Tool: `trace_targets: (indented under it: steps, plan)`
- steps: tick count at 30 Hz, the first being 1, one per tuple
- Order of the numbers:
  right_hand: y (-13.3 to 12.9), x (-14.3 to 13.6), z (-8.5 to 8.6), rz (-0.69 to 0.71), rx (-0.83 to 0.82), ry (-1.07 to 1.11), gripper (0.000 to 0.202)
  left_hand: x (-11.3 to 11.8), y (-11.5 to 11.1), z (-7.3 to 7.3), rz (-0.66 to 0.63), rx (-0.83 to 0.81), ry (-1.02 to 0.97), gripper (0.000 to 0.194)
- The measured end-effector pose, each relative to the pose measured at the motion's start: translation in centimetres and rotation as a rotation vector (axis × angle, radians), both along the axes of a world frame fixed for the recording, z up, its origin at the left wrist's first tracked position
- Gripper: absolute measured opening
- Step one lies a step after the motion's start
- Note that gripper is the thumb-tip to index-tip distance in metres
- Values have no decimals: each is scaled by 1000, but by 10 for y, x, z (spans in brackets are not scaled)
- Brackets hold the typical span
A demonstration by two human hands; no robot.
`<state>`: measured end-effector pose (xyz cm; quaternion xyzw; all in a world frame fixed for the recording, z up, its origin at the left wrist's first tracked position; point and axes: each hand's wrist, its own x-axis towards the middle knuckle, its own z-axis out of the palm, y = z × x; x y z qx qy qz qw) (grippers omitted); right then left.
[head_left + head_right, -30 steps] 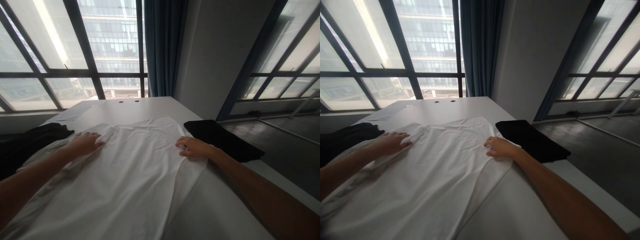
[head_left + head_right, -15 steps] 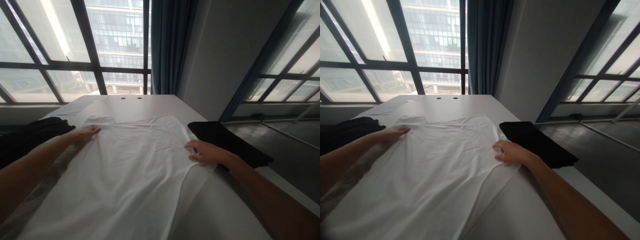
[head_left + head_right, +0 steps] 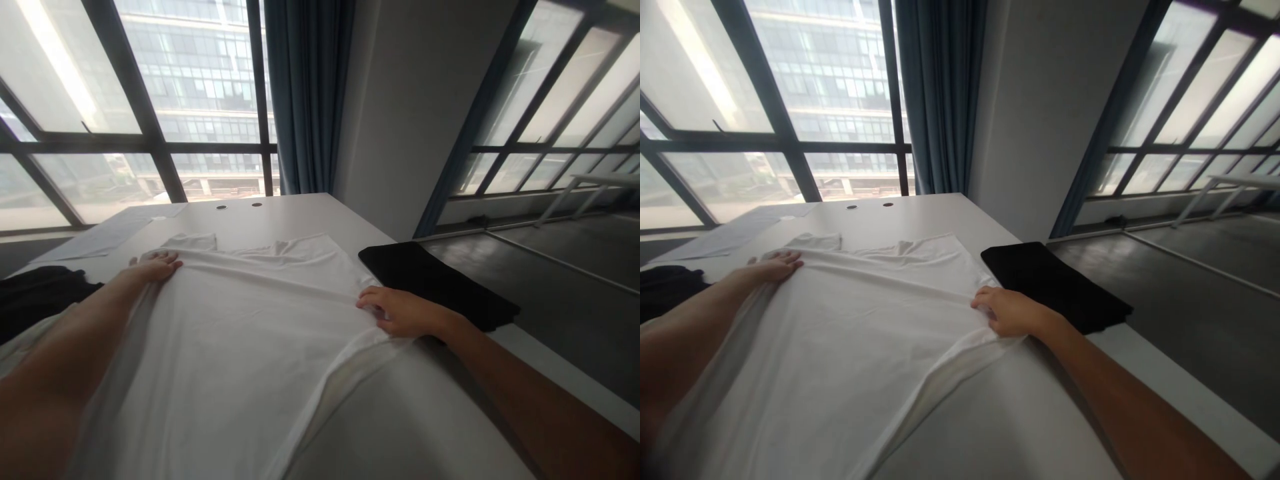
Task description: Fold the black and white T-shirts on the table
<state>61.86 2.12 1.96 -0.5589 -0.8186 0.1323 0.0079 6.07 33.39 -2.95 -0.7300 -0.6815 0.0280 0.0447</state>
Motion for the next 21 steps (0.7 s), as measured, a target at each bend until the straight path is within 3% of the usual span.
trace_targets:
  steps: [3, 6, 8, 11, 15, 18, 21]
  plan:
    - [-3, -1, 5, -10, -16, -1, 54, 32, -22, 5, 132, 70, 68, 61]
    - [-2, -1, 5, -104, 29, -21, 46, 60, -62, 6, 60, 115, 138, 59]
    - [1, -1, 2, -163, 86, -19, 38, 66, -95, 4, -19, 76, 113, 60]
    - [10, 2, -10, -122, 163, 29, 33, 54, -145, -1, -35, -14, 31, 71]
    - [23, 8, -34, -14, 241, 120, 41, 21, -189, -10, 146, -146, -52, 89]
    - [31, 13, -50, 5, 242, 152, 52, 5, -196, -14, 186, -124, -82, 88]
    - [36, 16, -59, 9, 234, 150, 58, 0, -187, -15, 152, -111, -105, 91]
